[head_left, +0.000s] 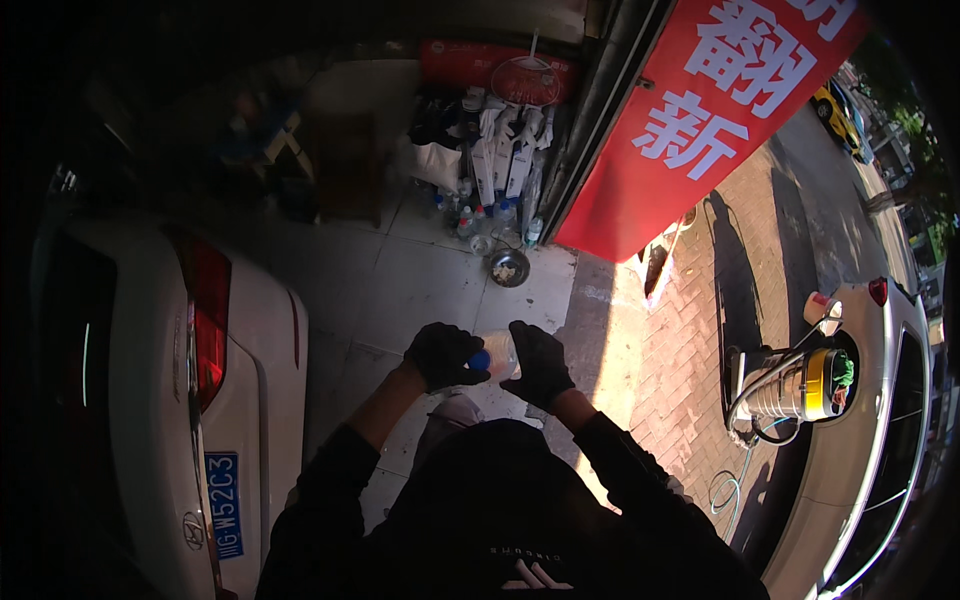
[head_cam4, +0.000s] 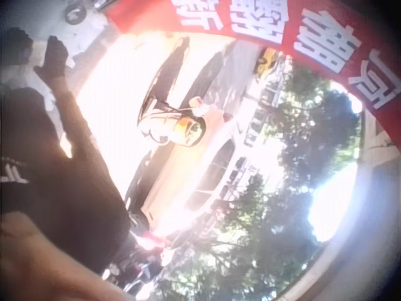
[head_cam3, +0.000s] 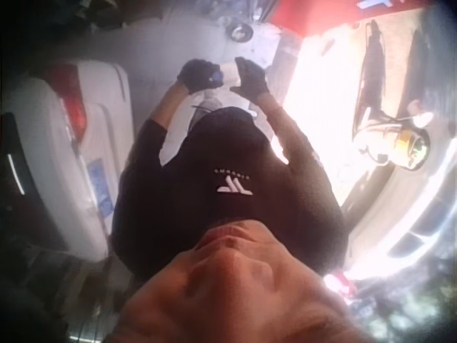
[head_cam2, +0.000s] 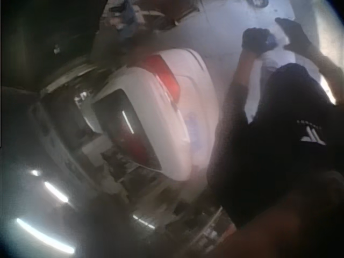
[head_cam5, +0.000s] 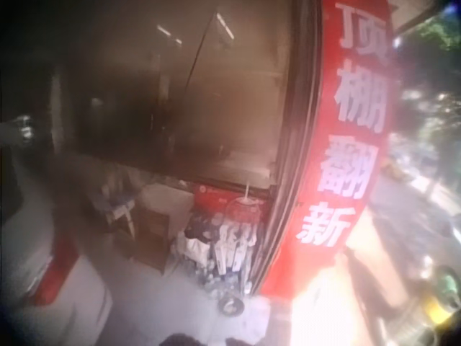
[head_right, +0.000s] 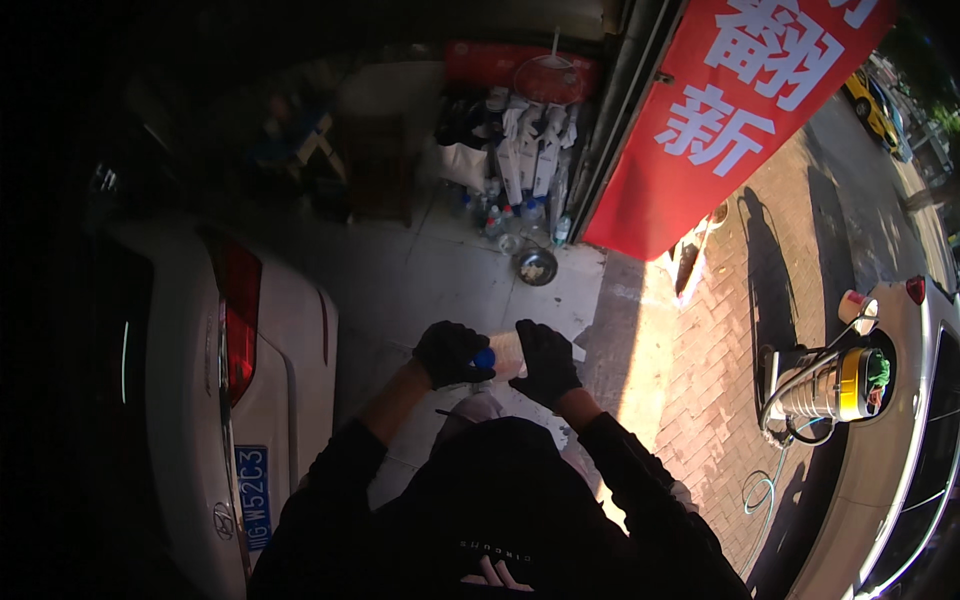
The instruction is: The person pours liquid from a large black container into a red funnel, then places the container on a shelf. They walk to a white car with its hood open, remove gloves, and pour liquid from two plastic bottles into the engine compartment. The person then picks up another bottle and walks back toward the engine bay.
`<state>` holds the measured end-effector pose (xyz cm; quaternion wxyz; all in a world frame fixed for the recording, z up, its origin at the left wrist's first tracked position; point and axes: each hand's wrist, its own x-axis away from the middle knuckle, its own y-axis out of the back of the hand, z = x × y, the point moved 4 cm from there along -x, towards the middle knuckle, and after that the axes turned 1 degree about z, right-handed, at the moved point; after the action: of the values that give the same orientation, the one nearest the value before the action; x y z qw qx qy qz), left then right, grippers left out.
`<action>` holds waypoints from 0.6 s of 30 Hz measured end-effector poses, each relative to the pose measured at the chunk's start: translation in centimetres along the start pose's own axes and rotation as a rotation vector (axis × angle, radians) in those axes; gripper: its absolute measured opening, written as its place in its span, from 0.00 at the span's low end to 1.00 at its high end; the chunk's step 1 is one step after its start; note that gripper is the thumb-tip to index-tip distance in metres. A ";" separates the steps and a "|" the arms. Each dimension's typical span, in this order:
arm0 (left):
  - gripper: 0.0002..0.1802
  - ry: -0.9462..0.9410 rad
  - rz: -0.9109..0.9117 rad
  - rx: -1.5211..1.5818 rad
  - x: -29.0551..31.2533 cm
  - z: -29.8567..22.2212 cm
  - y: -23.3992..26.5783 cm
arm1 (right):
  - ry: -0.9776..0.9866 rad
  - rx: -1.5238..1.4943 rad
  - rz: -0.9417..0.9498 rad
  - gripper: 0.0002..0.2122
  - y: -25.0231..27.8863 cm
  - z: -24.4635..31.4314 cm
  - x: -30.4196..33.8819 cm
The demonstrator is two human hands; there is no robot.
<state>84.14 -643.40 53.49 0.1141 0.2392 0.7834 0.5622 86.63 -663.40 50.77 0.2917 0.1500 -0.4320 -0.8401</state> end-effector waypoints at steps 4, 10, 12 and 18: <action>0.29 0.022 0.007 -0.019 -2.7 8.3 4.5 | 0.054 0.054 -0.131 0.47 -0.7 1.8 -8.7; 0.30 -0.020 0.029 0.040 -8.4 16.7 8.6 | 0.160 -0.096 -0.189 0.49 -0.6 -1.2 -18.7; 0.33 -0.015 -0.008 0.039 -10.9 19.5 9.4 | 0.146 -0.198 -0.140 0.49 -1.1 -3.3 -22.5; 0.33 0.142 0.004 0.021 -19.4 26.8 12.3 | 0.153 -0.456 -0.054 0.48 -0.9 -8.5 -35.0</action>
<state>115.81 -627.90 54.11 0.0545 0.2015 0.7949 0.5697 118.08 -646.70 45.12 0.3275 0.1548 -0.2035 -0.9096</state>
